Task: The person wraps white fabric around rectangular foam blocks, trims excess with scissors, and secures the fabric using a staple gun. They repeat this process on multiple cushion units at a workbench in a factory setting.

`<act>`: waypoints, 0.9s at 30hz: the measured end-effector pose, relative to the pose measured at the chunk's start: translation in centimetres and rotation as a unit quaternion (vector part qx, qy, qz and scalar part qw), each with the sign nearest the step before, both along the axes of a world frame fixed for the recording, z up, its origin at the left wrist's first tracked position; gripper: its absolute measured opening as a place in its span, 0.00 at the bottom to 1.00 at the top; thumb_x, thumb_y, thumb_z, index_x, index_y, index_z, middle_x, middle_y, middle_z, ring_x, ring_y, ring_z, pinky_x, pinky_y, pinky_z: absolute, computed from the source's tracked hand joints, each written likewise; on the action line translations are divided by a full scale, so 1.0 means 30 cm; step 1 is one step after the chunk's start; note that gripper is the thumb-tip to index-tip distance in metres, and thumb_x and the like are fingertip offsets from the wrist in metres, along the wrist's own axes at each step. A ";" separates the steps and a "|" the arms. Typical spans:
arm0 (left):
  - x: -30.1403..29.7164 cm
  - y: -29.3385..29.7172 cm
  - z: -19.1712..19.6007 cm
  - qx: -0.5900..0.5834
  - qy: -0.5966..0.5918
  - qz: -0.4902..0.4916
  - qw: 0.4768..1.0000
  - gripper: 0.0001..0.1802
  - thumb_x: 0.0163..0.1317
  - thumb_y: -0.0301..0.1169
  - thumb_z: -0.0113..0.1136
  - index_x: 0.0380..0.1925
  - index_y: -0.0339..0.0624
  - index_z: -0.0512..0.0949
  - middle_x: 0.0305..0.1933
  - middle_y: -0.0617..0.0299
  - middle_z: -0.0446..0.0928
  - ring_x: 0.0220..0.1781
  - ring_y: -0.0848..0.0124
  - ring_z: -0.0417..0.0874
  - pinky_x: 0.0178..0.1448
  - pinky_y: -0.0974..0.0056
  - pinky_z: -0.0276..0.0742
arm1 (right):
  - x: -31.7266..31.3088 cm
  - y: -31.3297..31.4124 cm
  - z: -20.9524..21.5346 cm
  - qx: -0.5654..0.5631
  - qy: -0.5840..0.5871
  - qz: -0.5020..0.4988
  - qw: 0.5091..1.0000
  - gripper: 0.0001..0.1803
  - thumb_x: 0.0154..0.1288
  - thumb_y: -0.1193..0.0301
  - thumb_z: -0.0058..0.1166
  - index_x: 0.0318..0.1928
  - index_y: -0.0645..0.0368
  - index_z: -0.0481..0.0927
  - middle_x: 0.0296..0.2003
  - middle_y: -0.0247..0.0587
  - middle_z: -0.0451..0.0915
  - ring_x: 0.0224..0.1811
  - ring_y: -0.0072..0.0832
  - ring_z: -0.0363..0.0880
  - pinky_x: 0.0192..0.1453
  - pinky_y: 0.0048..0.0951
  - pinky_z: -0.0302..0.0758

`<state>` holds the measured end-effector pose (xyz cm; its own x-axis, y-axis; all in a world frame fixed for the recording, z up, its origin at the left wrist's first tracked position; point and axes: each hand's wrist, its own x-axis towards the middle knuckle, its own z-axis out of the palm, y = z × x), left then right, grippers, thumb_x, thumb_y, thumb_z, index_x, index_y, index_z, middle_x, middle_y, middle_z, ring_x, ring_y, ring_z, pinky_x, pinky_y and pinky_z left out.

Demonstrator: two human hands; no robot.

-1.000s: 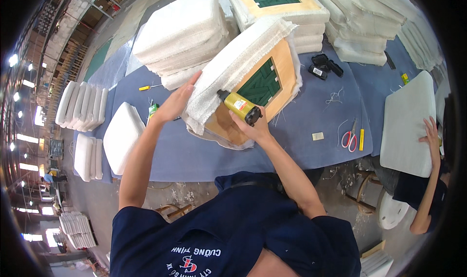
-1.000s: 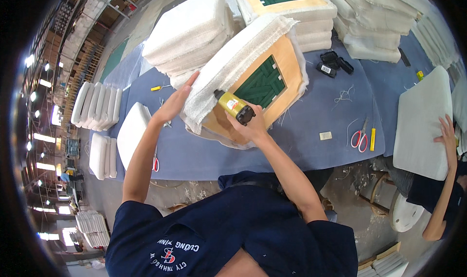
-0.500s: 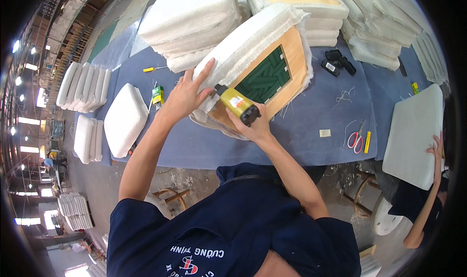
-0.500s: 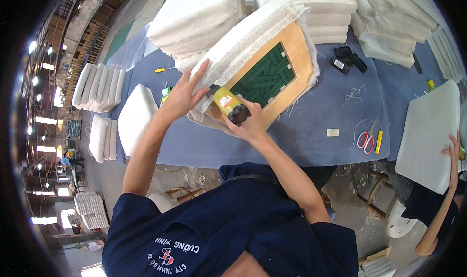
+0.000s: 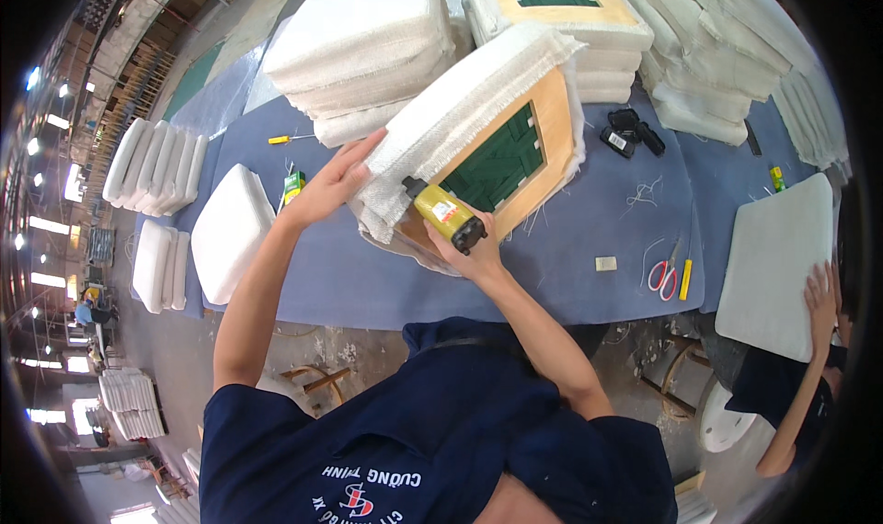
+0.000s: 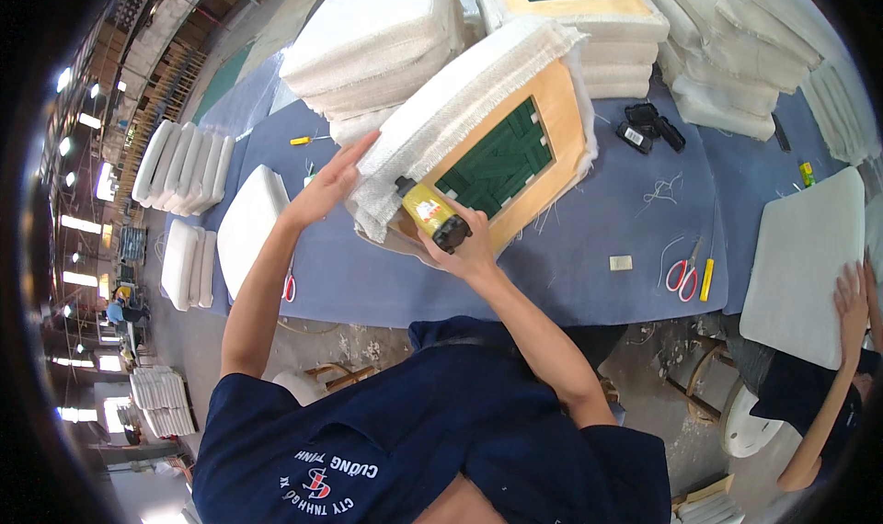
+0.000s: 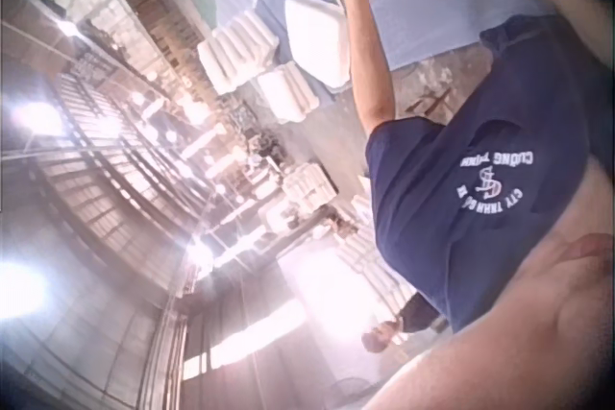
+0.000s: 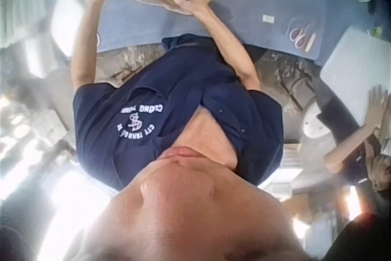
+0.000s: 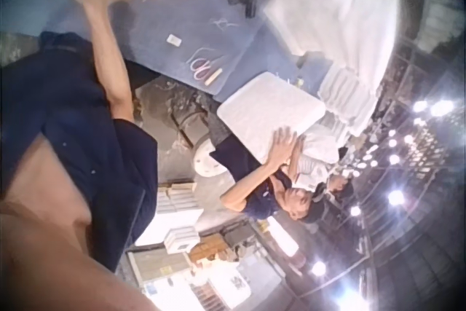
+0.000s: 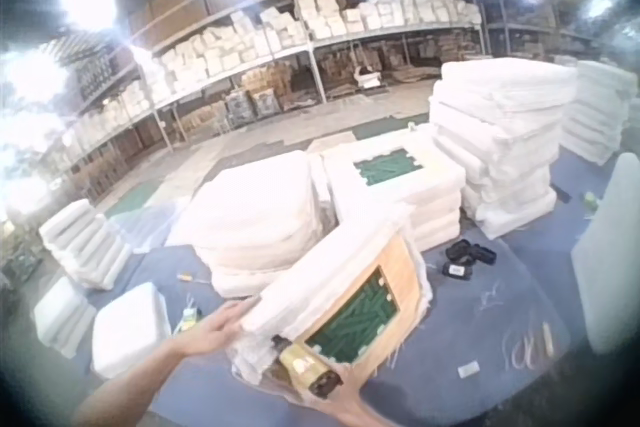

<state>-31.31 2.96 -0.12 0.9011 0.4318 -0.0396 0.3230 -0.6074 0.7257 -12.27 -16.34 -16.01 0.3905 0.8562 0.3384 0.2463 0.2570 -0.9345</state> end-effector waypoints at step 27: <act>0.016 -0.188 0.023 0.214 0.098 0.071 0.969 0.70 0.55 0.45 0.84 0.90 0.50 0.47 0.78 0.39 0.65 0.80 0.40 0.68 0.83 0.45 0.66 | -0.021 -0.089 0.003 0.035 0.009 -0.001 0.999 0.19 0.68 0.73 0.76 0.56 0.68 0.87 0.43 0.42 0.93 0.42 0.26 0.91 0.49 0.30 0.84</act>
<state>-30.82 -2.69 0.55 0.8244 0.5660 0.0070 0.5318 -0.7787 0.3328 -12.91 -19.02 -15.92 0.3990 0.8300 0.3897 0.2292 0.3212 -0.9189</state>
